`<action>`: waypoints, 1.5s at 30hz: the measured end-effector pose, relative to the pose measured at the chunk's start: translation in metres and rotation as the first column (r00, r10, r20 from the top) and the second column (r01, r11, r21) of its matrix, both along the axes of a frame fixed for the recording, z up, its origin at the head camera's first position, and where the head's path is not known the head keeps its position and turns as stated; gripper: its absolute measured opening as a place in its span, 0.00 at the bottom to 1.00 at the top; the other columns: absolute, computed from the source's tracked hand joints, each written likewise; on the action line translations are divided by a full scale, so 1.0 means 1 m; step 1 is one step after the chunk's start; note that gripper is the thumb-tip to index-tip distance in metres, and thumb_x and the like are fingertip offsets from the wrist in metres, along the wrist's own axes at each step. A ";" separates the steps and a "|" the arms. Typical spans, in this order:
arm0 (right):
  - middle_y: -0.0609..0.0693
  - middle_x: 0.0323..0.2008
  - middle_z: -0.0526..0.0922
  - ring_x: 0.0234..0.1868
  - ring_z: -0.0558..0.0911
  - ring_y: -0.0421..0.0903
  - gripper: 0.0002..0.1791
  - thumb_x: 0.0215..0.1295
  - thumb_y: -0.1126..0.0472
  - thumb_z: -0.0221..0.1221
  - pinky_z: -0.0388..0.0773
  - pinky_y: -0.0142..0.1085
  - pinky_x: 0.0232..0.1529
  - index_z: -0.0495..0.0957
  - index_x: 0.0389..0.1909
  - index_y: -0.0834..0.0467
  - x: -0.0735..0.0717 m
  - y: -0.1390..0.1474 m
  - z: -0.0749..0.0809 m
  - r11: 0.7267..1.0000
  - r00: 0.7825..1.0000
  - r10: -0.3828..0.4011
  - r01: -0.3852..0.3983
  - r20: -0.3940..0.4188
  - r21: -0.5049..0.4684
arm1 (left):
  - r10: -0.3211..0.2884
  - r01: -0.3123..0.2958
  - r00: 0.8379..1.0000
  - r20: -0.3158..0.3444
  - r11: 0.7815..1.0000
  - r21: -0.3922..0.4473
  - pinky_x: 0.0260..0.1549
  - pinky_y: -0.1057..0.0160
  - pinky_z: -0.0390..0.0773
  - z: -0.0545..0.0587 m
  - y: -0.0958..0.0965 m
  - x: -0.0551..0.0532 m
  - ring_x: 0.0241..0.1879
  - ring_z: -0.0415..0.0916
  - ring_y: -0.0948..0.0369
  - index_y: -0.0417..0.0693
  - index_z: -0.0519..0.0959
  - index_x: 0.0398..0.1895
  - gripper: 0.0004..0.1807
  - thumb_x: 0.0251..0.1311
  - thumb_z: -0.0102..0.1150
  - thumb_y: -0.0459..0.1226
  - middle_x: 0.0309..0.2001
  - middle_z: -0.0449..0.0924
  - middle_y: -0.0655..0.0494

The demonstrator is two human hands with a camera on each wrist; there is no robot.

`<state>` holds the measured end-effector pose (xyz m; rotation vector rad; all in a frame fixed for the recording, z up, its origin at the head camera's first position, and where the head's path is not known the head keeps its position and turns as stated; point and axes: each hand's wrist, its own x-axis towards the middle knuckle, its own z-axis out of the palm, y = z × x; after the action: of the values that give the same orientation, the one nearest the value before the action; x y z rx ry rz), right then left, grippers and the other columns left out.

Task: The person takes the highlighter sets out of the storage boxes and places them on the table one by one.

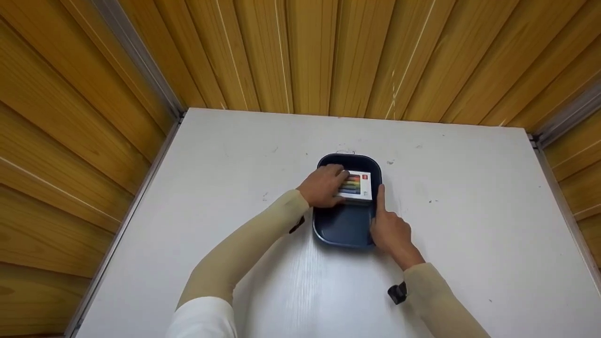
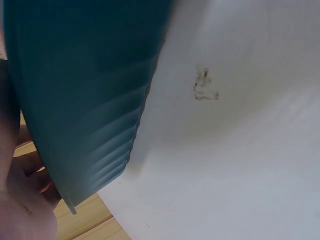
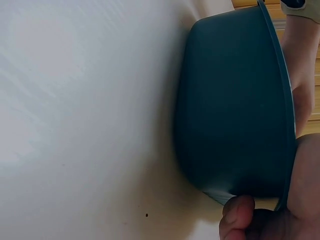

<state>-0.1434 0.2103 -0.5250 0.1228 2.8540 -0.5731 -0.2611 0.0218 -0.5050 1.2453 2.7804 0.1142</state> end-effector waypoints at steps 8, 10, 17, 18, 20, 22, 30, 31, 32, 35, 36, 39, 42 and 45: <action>0.55 0.20 0.76 0.18 0.73 0.48 0.45 0.72 0.60 0.43 0.63 0.39 0.21 0.20 0.75 0.51 0.000 0.000 -0.001 1.000 1.000 0.002 -0.002 0.000 -0.013 | -0.008 0.008 1.000 -0.024 1.000 0.008 0.69 0.56 0.62 0.001 -0.003 0.000 0.65 0.65 0.54 0.49 0.65 0.67 0.37 0.59 0.59 0.56 0.64 0.67 0.49; 0.55 0.20 0.76 0.18 0.73 0.48 0.45 0.72 0.60 0.43 0.63 0.38 0.20 0.21 0.75 0.52 0.000 0.000 -0.002 1.000 1.000 0.007 -0.007 -0.005 -0.007 | -0.009 0.009 1.000 -0.028 1.000 0.009 0.68 0.56 0.63 0.002 -0.004 0.000 0.65 0.65 0.55 0.49 0.65 0.66 0.36 0.59 0.59 0.56 0.64 0.67 0.50; 0.56 0.20 0.77 0.18 0.73 0.48 0.44 0.72 0.60 0.43 0.63 0.38 0.20 0.21 0.75 0.52 0.000 0.001 -0.002 1.000 1.000 0.005 -0.005 -0.007 -0.009 | -0.014 0.015 0.999 -0.032 0.999 0.030 0.66 0.56 0.65 0.008 -0.008 0.003 0.63 0.67 0.55 0.49 0.67 0.64 0.35 0.58 0.61 0.56 0.62 0.69 0.50; 0.56 0.20 0.77 0.18 0.73 0.48 0.44 0.72 0.60 0.42 0.63 0.39 0.20 0.20 0.75 0.52 0.000 0.001 -0.002 1.000 1.000 0.006 -0.006 -0.005 -0.010 | -0.011 0.012 1.000 -0.027 0.999 0.030 0.67 0.56 0.65 0.008 -0.009 0.003 0.63 0.67 0.55 0.49 0.67 0.64 0.35 0.58 0.61 0.56 0.62 0.69 0.51; 0.55 0.21 0.77 0.18 0.73 0.48 0.44 0.72 0.60 0.42 0.63 0.38 0.20 0.19 0.74 0.52 0.000 0.002 -0.002 1.000 1.000 0.009 -0.009 0.003 -0.013 | -0.003 0.003 1.000 -0.021 1.000 0.023 0.67 0.57 0.65 0.010 -0.010 0.004 0.63 0.66 0.56 0.50 0.67 0.64 0.35 0.58 0.60 0.57 0.62 0.68 0.51; 0.55 0.21 0.76 0.18 0.73 0.48 0.44 0.73 0.60 0.42 0.63 0.38 0.20 0.18 0.74 0.51 0.000 0.002 -0.003 1.000 1.000 0.011 -0.010 0.011 -0.016 | 0.005 -0.005 1.000 -0.016 1.000 0.016 0.66 0.57 0.64 0.011 -0.012 0.004 0.63 0.66 0.56 0.50 0.67 0.64 0.35 0.58 0.60 0.57 0.62 0.68 0.51; 0.55 0.21 0.77 0.18 0.73 0.48 0.45 0.73 0.59 0.42 0.64 0.39 0.21 0.18 0.74 0.51 0.000 0.002 -0.003 1.000 1.000 0.011 -0.011 0.007 -0.017 | -0.006 0.007 0.999 -0.031 1.000 0.021 0.64 0.58 0.66 0.014 -0.019 0.004 0.62 0.65 0.57 0.51 0.67 0.64 0.36 0.58 0.58 0.60 0.62 0.68 0.52; 0.55 0.21 0.77 0.18 0.73 0.48 0.45 0.73 0.59 0.42 0.64 0.39 0.21 0.18 0.74 0.51 0.000 0.002 -0.003 1.000 1.000 0.011 -0.011 0.005 -0.018 | -0.007 0.007 0.999 -0.032 1.000 0.022 0.64 0.58 0.66 0.014 -0.020 0.004 0.63 0.65 0.57 0.51 0.67 0.64 0.36 0.58 0.58 0.60 0.62 0.68 0.52; 0.55 0.21 0.77 0.18 0.73 0.48 0.44 0.73 0.60 0.42 0.64 0.39 0.21 0.18 0.74 0.51 0.000 0.002 -0.003 1.000 1.000 0.012 -0.012 0.002 -0.018 | -0.004 0.005 1.000 -0.029 1.000 0.018 0.64 0.58 0.66 0.015 -0.021 0.004 0.63 0.65 0.57 0.51 0.67 0.65 0.36 0.58 0.58 0.60 0.63 0.68 0.52; 0.55 0.21 0.77 0.18 0.73 0.48 0.44 0.73 0.60 0.41 0.64 0.39 0.21 0.18 0.74 0.51 0.000 0.002 -0.003 1.000 1.000 0.011 -0.011 -0.001 -0.018 | 0.002 -0.002 1.000 -0.020 1.000 0.013 0.65 0.57 0.65 0.018 -0.024 0.004 0.64 0.65 0.56 0.51 0.67 0.65 0.36 0.59 0.57 0.60 0.63 0.67 0.52; 0.55 0.20 0.77 0.18 0.73 0.48 0.44 0.73 0.60 0.41 0.64 0.39 0.20 0.19 0.74 0.51 0.000 0.001 -0.003 1.000 1.000 0.011 -0.011 -0.004 -0.018 | 0.004 -0.004 1.000 -0.015 1.000 0.013 0.66 0.57 0.65 0.019 -0.024 0.005 0.65 0.65 0.56 0.51 0.66 0.66 0.36 0.59 0.57 0.60 0.63 0.67 0.52; 0.54 0.19 0.76 0.17 0.73 0.48 0.44 0.72 0.60 0.42 0.63 0.38 0.20 0.19 0.74 0.52 0.000 0.001 -0.003 1.000 1.000 0.012 -0.012 -0.014 -0.016 | 0.003 -0.003 1.000 -0.019 1.000 0.012 0.66 0.57 0.64 0.021 -0.028 0.005 0.65 0.65 0.56 0.51 0.66 0.65 0.36 0.59 0.57 0.59 0.63 0.67 0.52; 0.54 0.18 0.75 0.16 0.72 0.47 0.44 0.72 0.61 0.42 0.61 0.38 0.18 0.20 0.75 0.53 0.001 0.000 -0.003 1.000 1.000 0.017 -0.017 -0.026 -0.009 | -0.001 0.001 0.999 -0.036 1.000 0.013 0.66 0.57 0.65 0.022 -0.031 0.004 0.64 0.65 0.56 0.51 0.66 0.66 0.36 0.59 0.57 0.60 0.63 0.67 0.52; 0.54 0.17 0.75 0.15 0.71 0.47 0.44 0.71 0.62 0.42 0.61 0.38 0.17 0.21 0.75 0.54 0.002 0.000 -0.003 1.000 0.999 0.019 -0.019 -0.031 -0.003 | -0.006 0.007 0.999 -0.045 1.000 0.020 0.66 0.56 0.65 0.022 -0.034 0.004 0.64 0.66 0.55 0.51 0.66 0.66 0.36 0.59 0.57 0.60 0.62 0.68 0.51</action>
<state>-0.1416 0.2099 -0.5276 0.0864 2.8810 -0.5808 -0.2575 -0.0124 -0.4831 1.2768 2.8198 0.1157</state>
